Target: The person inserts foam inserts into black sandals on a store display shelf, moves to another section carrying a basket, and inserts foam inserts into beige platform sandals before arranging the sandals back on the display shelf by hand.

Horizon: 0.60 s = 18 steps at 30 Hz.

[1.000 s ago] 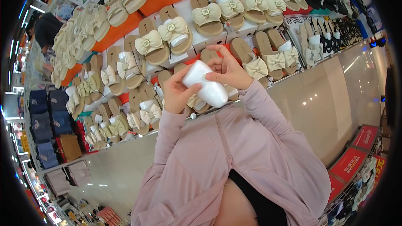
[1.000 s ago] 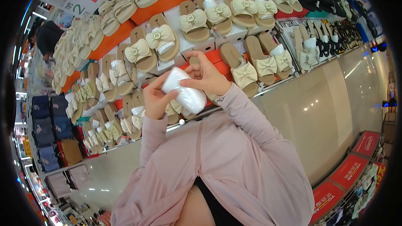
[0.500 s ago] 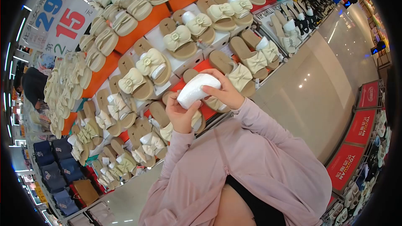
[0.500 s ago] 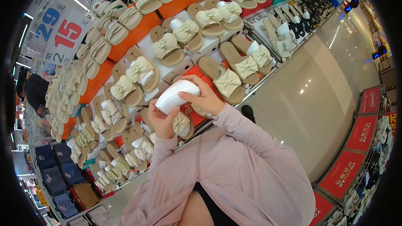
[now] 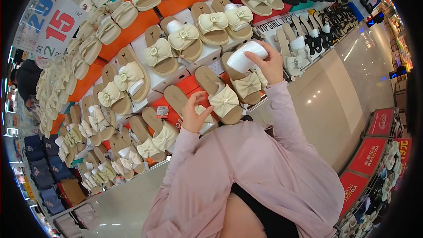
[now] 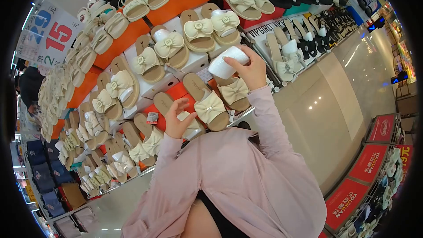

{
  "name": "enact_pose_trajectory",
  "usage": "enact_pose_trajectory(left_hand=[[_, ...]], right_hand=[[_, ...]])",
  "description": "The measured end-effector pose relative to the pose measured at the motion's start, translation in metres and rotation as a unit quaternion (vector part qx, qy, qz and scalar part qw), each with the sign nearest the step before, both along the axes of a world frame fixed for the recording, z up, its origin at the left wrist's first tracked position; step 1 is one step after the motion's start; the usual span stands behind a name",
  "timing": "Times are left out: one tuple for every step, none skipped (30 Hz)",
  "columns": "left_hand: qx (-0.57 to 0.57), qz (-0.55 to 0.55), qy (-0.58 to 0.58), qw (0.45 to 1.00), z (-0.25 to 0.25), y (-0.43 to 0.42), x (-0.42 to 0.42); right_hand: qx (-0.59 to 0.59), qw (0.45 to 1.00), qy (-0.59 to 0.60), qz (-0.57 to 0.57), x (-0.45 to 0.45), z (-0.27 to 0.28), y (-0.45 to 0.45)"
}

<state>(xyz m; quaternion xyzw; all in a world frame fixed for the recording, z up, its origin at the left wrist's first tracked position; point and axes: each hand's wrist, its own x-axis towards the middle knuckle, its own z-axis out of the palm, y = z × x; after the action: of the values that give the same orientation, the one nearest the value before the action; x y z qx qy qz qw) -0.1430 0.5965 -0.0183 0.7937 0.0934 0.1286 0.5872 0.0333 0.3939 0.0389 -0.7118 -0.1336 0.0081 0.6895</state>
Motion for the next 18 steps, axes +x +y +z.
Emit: enact_pose_trajectory(left_hand=[[0.026,-0.006,0.001,1.000,-0.006,0.000,0.002],[0.053,-0.012,0.001,0.999,-0.011,0.000,0.005],[0.052,-0.020,0.002,0.998,-0.012,-0.002,0.008],[0.054,-0.020,0.002,0.998,-0.012,-0.004,0.011],[0.092,-0.044,-0.002,0.995,-0.011,-0.006,0.016],[0.131,-0.068,-0.008,0.989,-0.009,-0.008,0.022],[0.171,-0.086,-0.035,0.981,-0.012,-0.011,0.028],[0.174,-0.087,-0.036,0.980,-0.012,-0.012,0.035],[0.212,-0.128,-0.041,0.968,-0.012,-0.013,0.044],[0.249,-0.170,-0.047,0.952,-0.012,-0.014,0.052],[0.247,-0.184,-0.050,0.950,-0.023,-0.016,0.060],[0.249,-0.186,-0.051,0.949,-0.024,-0.019,0.069],[0.257,-0.200,-0.055,0.944,-0.024,-0.024,0.078],[0.265,-0.213,-0.060,0.938,-0.025,-0.028,0.085],[0.270,-0.216,-0.059,0.936,-0.033,-0.032,0.091],[0.271,-0.217,-0.061,0.936,-0.043,-0.034,0.094],[0.275,-0.213,-0.034,0.937,-0.052,-0.037,0.095],[0.278,-0.210,-0.006,0.937,-0.056,-0.038,0.095]], right_hand=[[-0.108,0.991,-0.064,-0.042,0.006,-0.011,-0.003],[-0.213,0.965,-0.127,-0.084,0.012,-0.022,-0.004],[-0.211,0.966,-0.126,-0.084,0.017,-0.030,-0.003],[-0.262,0.943,-0.185,-0.084,0.021,-0.037,0.000],[-0.310,0.915,-0.244,-0.085,0.026,-0.043,0.002],[-0.307,0.915,-0.245,-0.087,0.029,-0.049,0.005],[-0.366,0.903,-0.222,-0.033,0.032,-0.054,0.008],[-0.422,0.885,-0.198,0.021,0.034,-0.060,0.011],[-0.455,0.871,-0.170,0.072,0.035,-0.067,0.015],[-0.453,0.873,-0.169,0.070,0.035,-0.078,0.019],[-0.476,0.853,-0.177,0.120,0.033,-0.090,0.023],[-0.498,0.830,-0.184,0.170,0.032,-0.091,0.027],[-0.499,0.836,-0.143,0.177,0.032,-0.090,0.028],[-0.499,0.837,-0.144,0.175,0.034,-0.087,0.027],[-0.515,0.825,-0.130,0.192,0.035,-0.081,0.026],[-0.531,0.813,-0.116,0.209,0.036,-0.077,0.026],[-0.532,0.813,-0.117,0.207,0.038,-0.078,0.025],[-0.517,0.821,-0.099,0.220,0.040,-0.083,0.024]])
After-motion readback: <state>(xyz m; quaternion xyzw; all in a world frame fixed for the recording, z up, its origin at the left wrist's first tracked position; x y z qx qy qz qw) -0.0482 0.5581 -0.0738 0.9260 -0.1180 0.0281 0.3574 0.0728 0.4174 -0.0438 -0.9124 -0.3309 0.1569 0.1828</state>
